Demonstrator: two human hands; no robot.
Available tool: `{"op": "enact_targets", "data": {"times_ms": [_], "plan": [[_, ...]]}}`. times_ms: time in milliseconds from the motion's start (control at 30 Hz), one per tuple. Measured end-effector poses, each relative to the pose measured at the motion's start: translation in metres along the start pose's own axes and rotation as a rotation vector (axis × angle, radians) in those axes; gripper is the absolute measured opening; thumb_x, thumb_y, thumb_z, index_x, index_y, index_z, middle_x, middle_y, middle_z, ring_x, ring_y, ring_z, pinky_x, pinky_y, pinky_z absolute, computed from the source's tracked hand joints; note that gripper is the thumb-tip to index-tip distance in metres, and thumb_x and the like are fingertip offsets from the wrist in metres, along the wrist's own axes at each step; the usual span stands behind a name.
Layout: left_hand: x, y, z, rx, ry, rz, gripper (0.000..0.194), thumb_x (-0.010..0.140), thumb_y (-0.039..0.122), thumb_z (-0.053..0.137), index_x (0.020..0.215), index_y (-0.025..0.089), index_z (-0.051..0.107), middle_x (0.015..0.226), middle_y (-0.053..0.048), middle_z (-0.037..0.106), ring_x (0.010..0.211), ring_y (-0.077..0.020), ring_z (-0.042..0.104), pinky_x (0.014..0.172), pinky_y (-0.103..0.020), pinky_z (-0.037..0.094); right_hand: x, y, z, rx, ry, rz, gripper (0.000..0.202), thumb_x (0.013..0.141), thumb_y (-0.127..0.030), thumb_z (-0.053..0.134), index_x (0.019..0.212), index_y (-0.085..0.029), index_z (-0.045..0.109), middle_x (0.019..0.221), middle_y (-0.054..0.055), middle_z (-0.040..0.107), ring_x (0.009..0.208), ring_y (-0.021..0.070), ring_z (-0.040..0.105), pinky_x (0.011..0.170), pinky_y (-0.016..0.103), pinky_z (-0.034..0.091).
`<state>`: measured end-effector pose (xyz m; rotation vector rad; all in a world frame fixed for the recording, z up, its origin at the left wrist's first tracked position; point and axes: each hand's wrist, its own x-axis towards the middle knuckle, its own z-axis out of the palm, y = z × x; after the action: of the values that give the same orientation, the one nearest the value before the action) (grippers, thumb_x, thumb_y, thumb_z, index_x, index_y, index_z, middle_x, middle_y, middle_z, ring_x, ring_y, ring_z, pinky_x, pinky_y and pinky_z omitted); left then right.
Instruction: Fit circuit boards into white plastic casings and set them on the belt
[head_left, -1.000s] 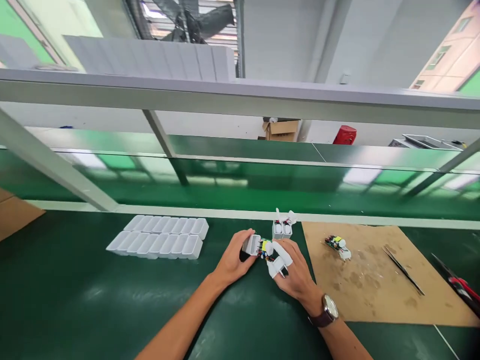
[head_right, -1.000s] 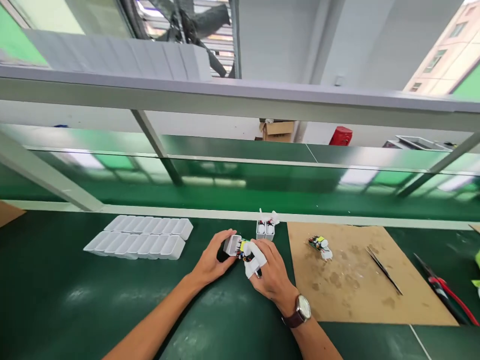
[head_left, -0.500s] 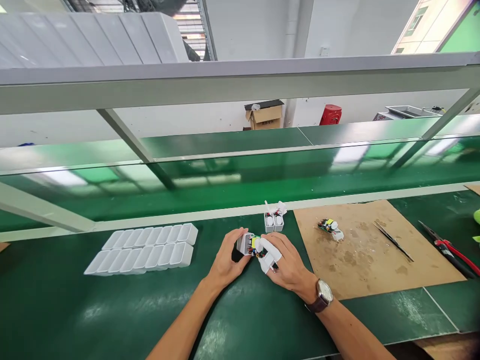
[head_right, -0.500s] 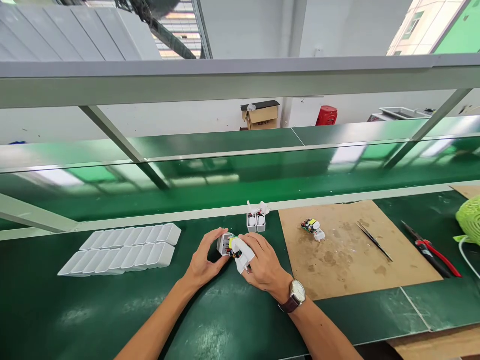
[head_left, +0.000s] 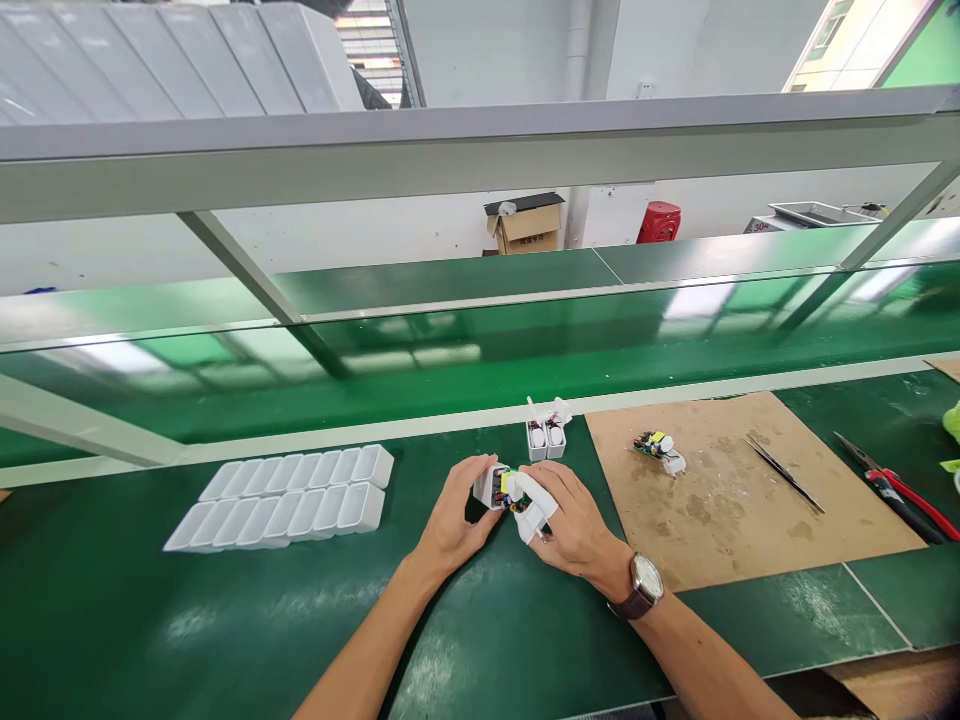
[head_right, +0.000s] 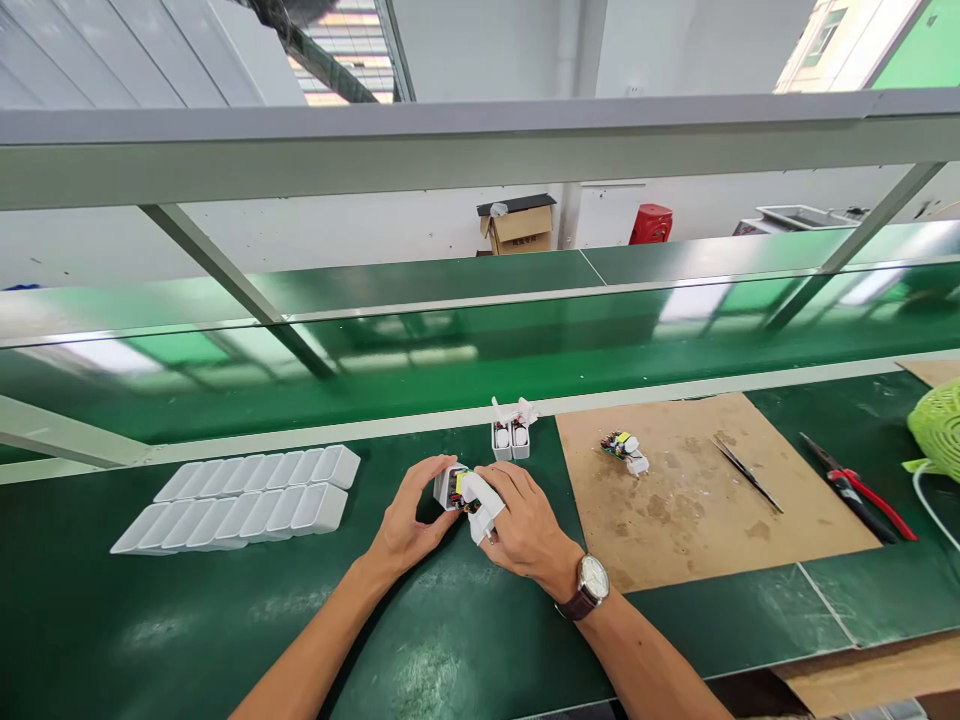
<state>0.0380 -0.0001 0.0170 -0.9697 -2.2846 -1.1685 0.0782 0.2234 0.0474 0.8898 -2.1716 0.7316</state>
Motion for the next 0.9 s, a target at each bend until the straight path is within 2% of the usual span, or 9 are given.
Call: {"op": "enact_targets", "data": {"times_ms": [333,500,900], "plan": [[0.0008,0.0008,0.0003,0.01,-0.011,0.01,0.061,0.098,0.02,0.066,0.153,0.022,0.04,0.138,-0.015,0.061,0.13,-0.03,0.057,0.11,-0.052,0.055,0.0012,-0.0012,0.0015,0.002,-0.014,0.019,0.067,0.087,-0.005,0.051,0.152,-0.005,0.038,0.129,0.022,0.059,0.119,0.037,0.055,0.096,0.057,0.059],[0.0023,0.0017,0.0009,0.003,0.0,-0.001,0.061,0.098,0.022,0.068,0.152,0.022,0.041,0.137,-0.015,0.062,0.128,-0.0295,0.059,0.11,-0.051,0.055,-0.0002,0.0004,0.0025,0.03,-0.037,0.051,0.066,0.092,-0.008,0.049,0.156,-0.008,0.035,0.133,0.021,0.058,0.122,0.0366,0.053,0.099,0.057,0.057],[0.0018,-0.0001,0.0049,-0.017,0.021,0.003,0.062,0.096,0.023,0.071,0.151,0.023,0.042,0.135,-0.015,0.062,0.127,-0.0291,0.06,0.109,-0.049,0.055,-0.0075,0.0049,0.0088,0.078,-0.046,0.08,0.071,0.092,-0.009,0.051,0.159,-0.009,0.03,0.137,0.021,0.055,0.125,0.0378,0.051,0.102,0.06,0.054]]}}
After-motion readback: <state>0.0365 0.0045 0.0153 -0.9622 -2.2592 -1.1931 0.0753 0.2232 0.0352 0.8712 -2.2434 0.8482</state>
